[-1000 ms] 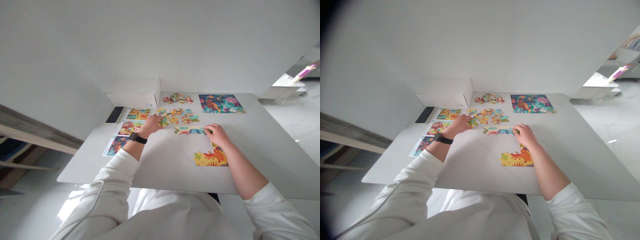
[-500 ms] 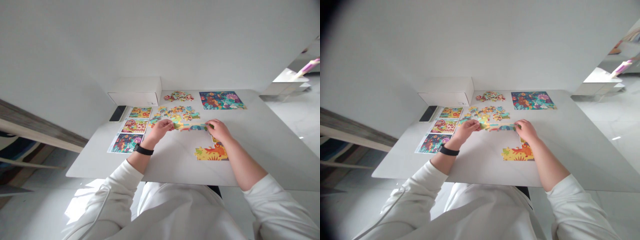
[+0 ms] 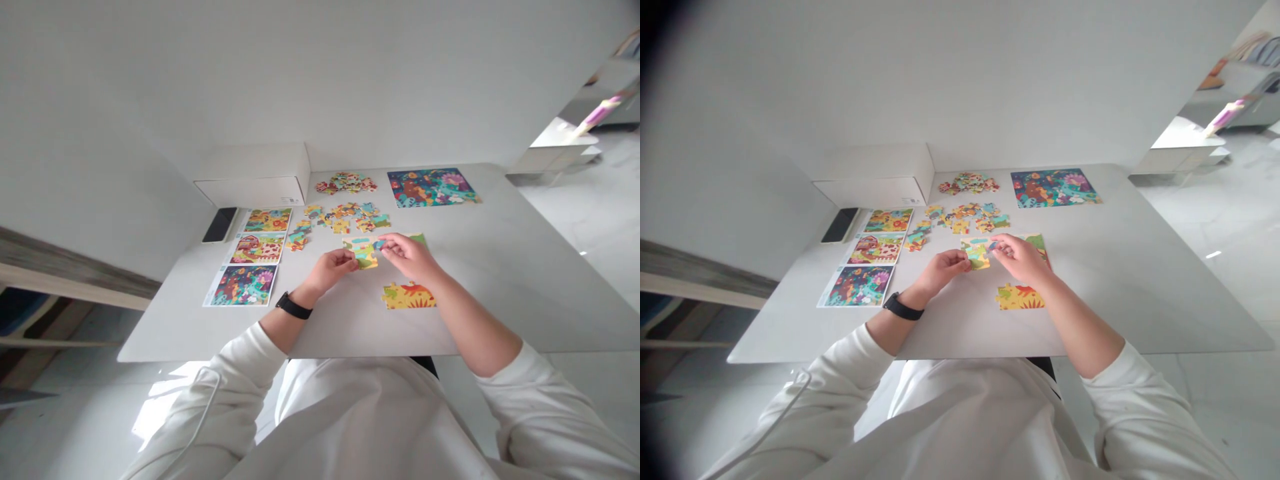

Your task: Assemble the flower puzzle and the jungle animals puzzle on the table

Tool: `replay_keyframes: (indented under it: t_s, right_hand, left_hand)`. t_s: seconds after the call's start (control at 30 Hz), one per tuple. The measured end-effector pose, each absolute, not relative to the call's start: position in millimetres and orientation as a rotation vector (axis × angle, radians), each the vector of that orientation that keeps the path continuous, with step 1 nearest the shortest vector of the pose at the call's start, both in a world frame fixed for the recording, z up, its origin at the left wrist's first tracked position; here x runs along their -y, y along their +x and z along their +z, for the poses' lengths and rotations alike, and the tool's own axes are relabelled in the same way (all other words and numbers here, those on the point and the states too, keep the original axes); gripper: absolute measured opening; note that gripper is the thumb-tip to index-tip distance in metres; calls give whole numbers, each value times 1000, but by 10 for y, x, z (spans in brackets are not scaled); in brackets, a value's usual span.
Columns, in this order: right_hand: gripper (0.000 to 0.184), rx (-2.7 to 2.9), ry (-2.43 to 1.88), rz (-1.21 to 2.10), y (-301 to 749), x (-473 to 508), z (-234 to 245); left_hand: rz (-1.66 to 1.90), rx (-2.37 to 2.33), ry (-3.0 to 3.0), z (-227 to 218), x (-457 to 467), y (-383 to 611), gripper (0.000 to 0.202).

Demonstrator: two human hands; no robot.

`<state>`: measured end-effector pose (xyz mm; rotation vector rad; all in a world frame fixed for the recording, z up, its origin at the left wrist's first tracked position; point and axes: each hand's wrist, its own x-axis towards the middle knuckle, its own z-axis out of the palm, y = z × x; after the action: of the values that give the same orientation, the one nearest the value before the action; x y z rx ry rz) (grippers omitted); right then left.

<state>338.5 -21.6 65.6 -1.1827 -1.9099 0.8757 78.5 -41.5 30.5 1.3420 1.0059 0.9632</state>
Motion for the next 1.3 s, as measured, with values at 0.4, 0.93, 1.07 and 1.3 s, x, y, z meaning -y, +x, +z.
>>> replay_keyframes:
  t_s: [0.4, 0.93, 1.07, 1.3]
  right_hand:
    - [29, 1801, -1128, 1148, 3322, 215, 498]
    - [37, 1776, -1205, 1119, 3536, 0, 458]
    - [34, 1752, -1251, 1024, 3614, -87, 412]
    - [26, 1843, -1268, 973, 3584, -74, 369]
  left_hand:
    - [1060, -1096, 1684, 277, 509, 821, 54]
    - [686, -898, 2432, 401, 679, 851, 36]
    - [493, -799, 2472, 393, 684, 851, 38]
    - [472, -722, 2532, 367, 657, 845, 38]
